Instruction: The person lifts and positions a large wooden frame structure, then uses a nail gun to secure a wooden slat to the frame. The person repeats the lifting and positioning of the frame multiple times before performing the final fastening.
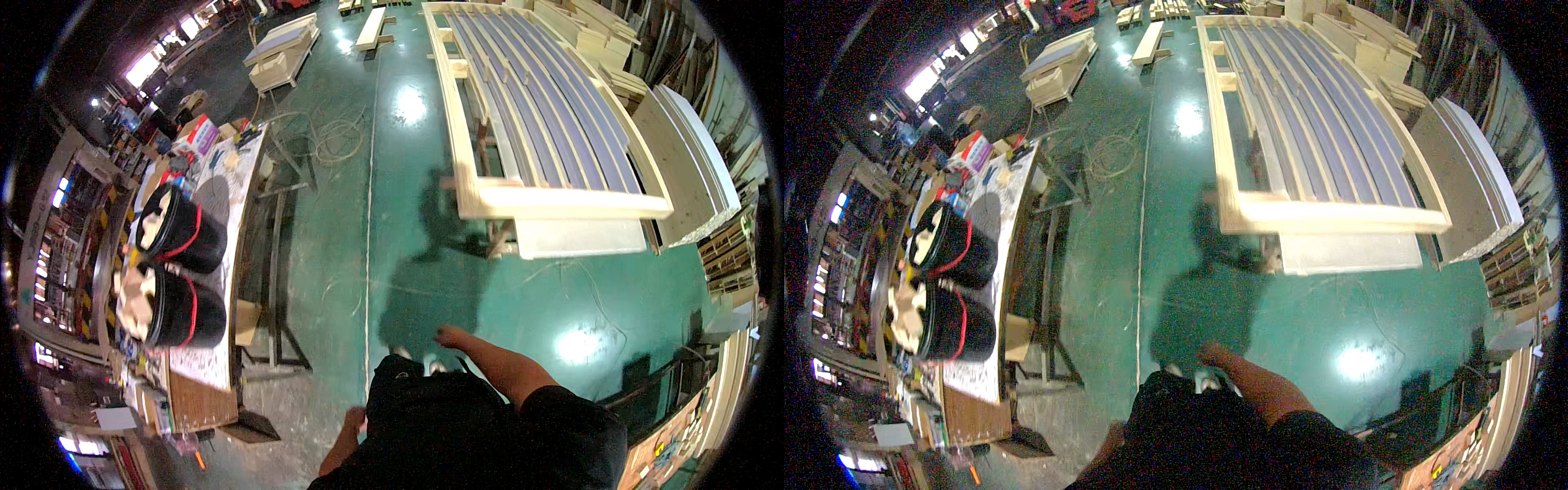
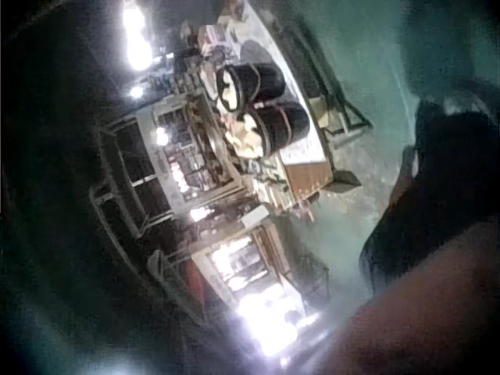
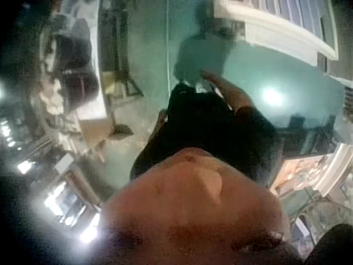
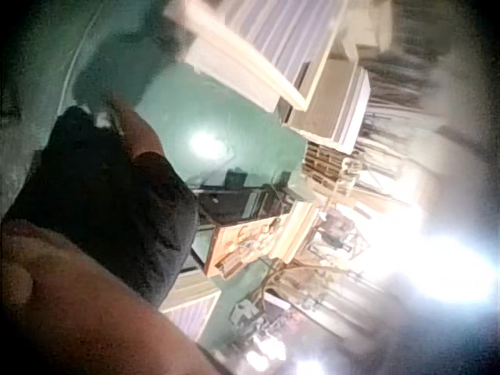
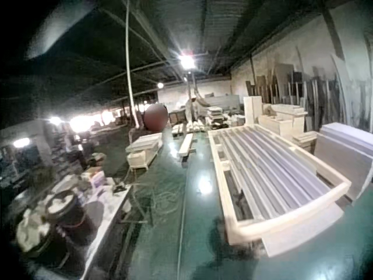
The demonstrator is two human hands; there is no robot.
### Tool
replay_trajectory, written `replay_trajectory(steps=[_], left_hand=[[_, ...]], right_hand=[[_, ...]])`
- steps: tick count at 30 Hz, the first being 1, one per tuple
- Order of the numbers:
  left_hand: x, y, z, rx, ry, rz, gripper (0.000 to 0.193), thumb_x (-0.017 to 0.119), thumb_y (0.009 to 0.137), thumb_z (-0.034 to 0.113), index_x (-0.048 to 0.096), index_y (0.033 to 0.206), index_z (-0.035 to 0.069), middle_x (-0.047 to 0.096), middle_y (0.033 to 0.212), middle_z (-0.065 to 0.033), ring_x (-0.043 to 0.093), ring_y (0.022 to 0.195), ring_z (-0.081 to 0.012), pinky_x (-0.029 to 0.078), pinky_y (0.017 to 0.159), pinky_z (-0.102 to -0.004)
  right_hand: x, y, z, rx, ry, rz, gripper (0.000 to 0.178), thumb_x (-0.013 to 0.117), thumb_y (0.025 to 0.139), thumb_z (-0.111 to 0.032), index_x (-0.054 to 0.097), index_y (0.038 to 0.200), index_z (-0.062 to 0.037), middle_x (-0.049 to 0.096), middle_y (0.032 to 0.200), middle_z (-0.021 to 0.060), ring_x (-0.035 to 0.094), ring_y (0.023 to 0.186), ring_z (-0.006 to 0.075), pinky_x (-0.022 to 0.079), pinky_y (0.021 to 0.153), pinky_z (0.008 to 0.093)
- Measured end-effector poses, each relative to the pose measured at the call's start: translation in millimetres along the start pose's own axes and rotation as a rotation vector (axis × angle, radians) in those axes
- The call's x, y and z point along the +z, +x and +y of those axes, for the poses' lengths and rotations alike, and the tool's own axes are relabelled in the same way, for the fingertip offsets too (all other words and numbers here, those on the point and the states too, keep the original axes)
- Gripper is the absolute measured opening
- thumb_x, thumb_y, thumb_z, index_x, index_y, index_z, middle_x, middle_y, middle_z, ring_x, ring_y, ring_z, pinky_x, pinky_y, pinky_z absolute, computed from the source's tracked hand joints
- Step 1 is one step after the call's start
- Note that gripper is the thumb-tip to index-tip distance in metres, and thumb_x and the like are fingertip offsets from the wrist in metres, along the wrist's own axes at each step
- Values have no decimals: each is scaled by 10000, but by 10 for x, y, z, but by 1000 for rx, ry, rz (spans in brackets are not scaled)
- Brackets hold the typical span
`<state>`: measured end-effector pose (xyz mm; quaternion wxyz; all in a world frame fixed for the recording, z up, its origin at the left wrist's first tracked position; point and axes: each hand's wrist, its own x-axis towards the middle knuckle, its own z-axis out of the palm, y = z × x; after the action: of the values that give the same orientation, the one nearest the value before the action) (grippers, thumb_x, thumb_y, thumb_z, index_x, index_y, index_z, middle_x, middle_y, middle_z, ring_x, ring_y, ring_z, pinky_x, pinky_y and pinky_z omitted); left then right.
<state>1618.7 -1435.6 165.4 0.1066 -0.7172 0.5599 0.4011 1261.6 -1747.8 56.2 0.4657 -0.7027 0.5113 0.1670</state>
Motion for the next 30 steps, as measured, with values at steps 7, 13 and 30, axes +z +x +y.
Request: replay_trajectory(steps=[7,13,30], left_hand=[[-1464,2092,-173,-151,-187,21,225,549,1003,229,689,1054,60,702,1007,-127,675,892,-287,549,789,-438],[-4607,5051,-199,15,-15,-114,329,573,967,351,687,1009,45,708,1029,-150,677,933,-371,522,772,-506],[-9466,10393,2172,262,155,-256,424,559,972,401,664,1176,45,683,1065,-142,665,962,-316,529,766,-520]], right_hand=[[-3467,1243,-2935,-471,633,276,287,658,941,-276,670,1117,-49,703,1019,149,683,984,260,521,887,407],[-6365,1849,-2954,-325,229,978,313,725,890,-211,660,1141,-36,662,1206,185,636,1132,363,513,987,455],[-11858,4123,-1840,457,130,1191,640,726,833,-412,566,1359,-85,571,1321,195,513,1291,398,461,1045,542]])
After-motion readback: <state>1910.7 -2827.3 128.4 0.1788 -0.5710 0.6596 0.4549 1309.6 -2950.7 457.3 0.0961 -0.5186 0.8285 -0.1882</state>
